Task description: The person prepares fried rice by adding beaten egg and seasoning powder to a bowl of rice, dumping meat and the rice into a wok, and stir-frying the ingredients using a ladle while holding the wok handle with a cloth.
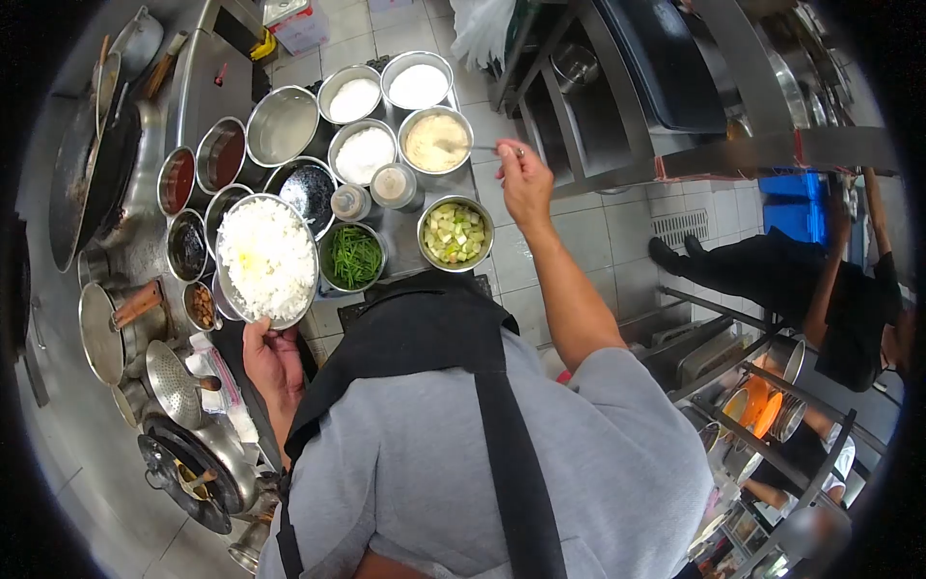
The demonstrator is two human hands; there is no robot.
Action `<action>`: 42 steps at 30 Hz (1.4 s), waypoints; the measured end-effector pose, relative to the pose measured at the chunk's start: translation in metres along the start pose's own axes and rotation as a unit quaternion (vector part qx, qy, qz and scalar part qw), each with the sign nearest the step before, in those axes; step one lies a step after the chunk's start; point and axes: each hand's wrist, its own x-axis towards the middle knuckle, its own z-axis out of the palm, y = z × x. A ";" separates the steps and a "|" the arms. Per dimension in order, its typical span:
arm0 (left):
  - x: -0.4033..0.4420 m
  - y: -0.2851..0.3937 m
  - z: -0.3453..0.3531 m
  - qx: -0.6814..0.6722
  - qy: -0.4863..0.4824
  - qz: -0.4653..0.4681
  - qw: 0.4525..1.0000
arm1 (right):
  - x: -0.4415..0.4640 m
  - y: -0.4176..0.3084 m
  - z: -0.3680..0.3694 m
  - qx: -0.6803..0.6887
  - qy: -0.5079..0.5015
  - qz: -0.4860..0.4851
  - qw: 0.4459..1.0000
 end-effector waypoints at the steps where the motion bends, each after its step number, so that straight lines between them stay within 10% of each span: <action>1: 0.000 0.000 0.000 -0.001 -0.002 0.000 1.000 | -0.005 0.003 0.003 0.008 -0.005 0.017 1.000; 12: 0.016 -0.001 0.003 0.023 0.035 0.010 0.999 | 0.022 -0.028 0.001 0.139 0.078 0.082 0.984; 20: 0.064 -0.001 0.051 0.031 0.008 0.002 0.999 | 0.015 -0.148 0.087 0.138 -0.181 -0.086 0.970; 42: 0.038 -0.005 0.033 -0.046 0.084 0.007 0.995 | 0.098 -0.003 0.164 0.036 -0.164 -0.033 0.985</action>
